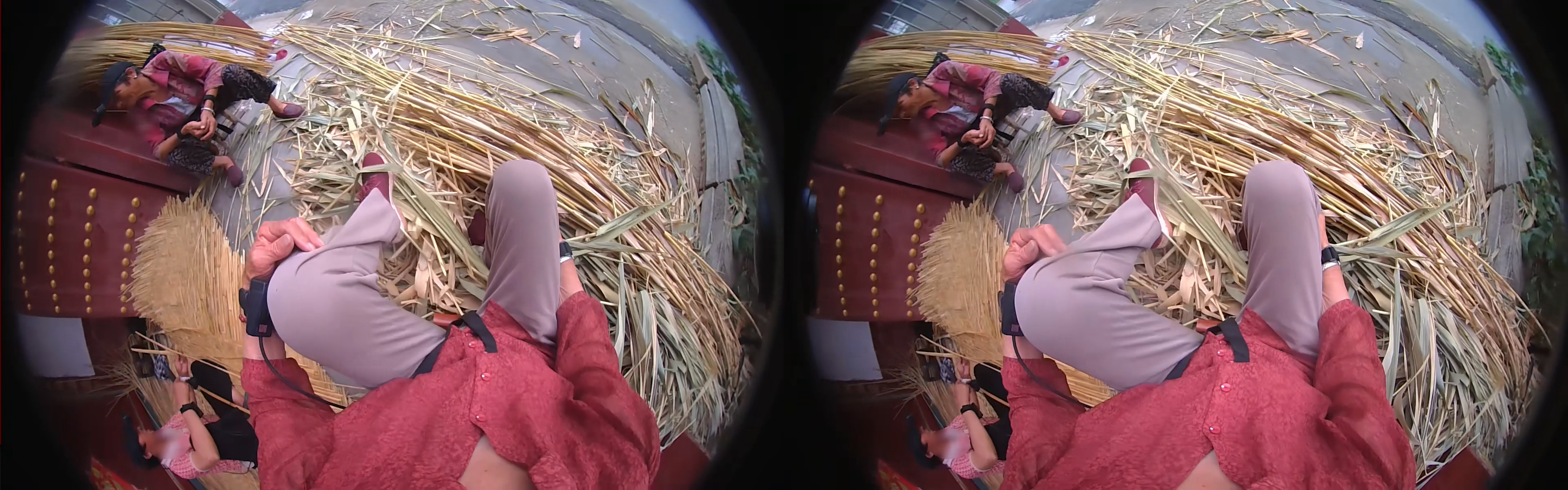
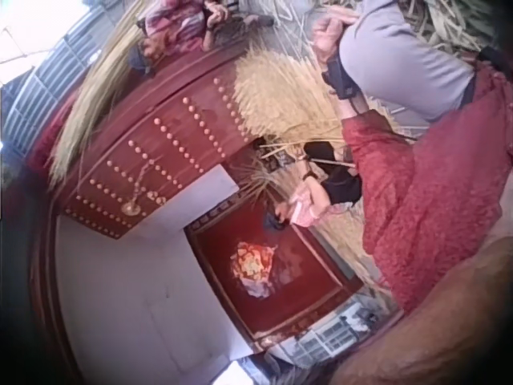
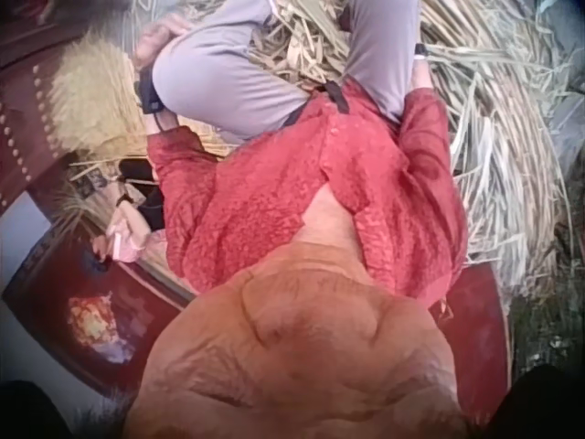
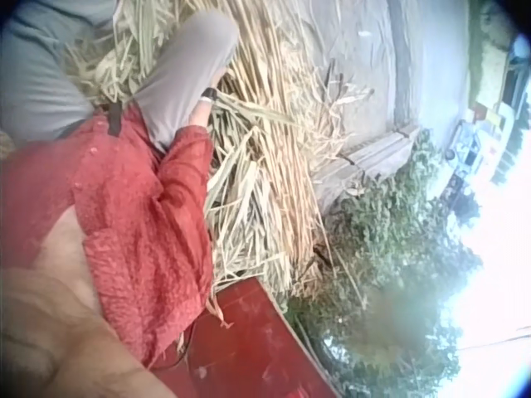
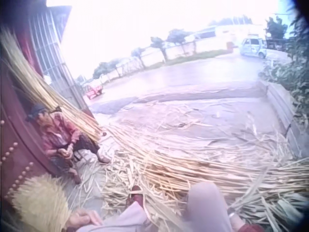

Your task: The recorder is weaving long, flat straw or reed materials into a larger structure while sitting on the ground.

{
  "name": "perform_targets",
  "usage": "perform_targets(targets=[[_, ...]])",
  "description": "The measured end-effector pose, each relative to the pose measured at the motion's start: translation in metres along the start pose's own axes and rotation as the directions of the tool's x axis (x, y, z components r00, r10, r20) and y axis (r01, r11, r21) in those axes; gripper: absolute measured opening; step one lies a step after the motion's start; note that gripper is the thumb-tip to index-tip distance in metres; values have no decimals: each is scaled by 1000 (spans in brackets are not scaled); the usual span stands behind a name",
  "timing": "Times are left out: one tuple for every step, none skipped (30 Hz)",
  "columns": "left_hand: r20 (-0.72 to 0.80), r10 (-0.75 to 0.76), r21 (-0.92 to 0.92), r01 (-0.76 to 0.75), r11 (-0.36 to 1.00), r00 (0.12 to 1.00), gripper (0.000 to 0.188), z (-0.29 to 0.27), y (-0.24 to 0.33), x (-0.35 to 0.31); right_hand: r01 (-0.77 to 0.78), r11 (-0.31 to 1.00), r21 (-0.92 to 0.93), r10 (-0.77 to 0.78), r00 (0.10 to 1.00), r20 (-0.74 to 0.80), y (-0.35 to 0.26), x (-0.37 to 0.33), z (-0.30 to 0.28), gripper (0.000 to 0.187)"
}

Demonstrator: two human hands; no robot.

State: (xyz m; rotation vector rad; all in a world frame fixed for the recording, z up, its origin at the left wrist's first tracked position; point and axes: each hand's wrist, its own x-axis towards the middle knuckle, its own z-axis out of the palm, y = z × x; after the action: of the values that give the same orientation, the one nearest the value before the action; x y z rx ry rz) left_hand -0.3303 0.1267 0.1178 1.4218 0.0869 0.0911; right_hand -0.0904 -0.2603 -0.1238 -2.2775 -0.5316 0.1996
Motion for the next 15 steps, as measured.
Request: perform_targets(targets=[[19,4,34,-4,999,1000,34,1,3,2,-4,1000,-5,4,1000,1,0,-2,0,26],[18,2,21,-2,1000,1000,34,1,4,3,-7,1000,-6,7,1000,4,2,-4,-2,26],[26,-4,37,3,999,1000,34,0,4,3,-12,1000,-15,12,1000,7,3,-6,-3,26],[35,-10,57,8,998,999,35,-3,3,3,-17,1000,-18,17,1000,7,3,-7,-4,26],[26,-6,41,5,999,1000,35,-6,-2,4,-22,999,-26,22,1000,6,4,-9,-5,25],[26,-8,33,7,999,1000,35,-8,-9,6,-26,999,-34,26,1000,6,5,-9,-6,25],[16,-9,-17,10,1000,1000,34,-9,-15,8,-29,999,-40,29,1000,10,5,-9,-7,25],[6,-12,-66,12,998,1000,34,-9,-20,11,-29,998,-48,30,999,13,5,-9,-8,25],[5,-13,-73,14,997,1000,34,-11,-22,15,-31,998,-51,32,999,17,5,-8,-6,25],[-73,-116,-35,113,993,991,33,-12,-23,20,-26,998,-57,27,999,22,4,-5,-4,25],[-153,-214,-6,215,977,965,33,-14,-23,26,-25,998,-65,27,999,29,3,-5,-2,25],[-159,-214,-11,215,977,964,33,-24,-27,35,-18,997,-76,20,999,36,2,-2,1,25],[-174,-272,103,293,951,946,32,-32,-31,48,-6,996,-91,10,999,34,1,4,0,25],[-198,-327,216,366,905,924,30,-37,-34,57,1,994,-112,3,999,33,1,8,0,25],[-200,-266,339,322,884,943,25,-38,-40,61,10,990,-143,-5,999,37,2,10,0,25]])
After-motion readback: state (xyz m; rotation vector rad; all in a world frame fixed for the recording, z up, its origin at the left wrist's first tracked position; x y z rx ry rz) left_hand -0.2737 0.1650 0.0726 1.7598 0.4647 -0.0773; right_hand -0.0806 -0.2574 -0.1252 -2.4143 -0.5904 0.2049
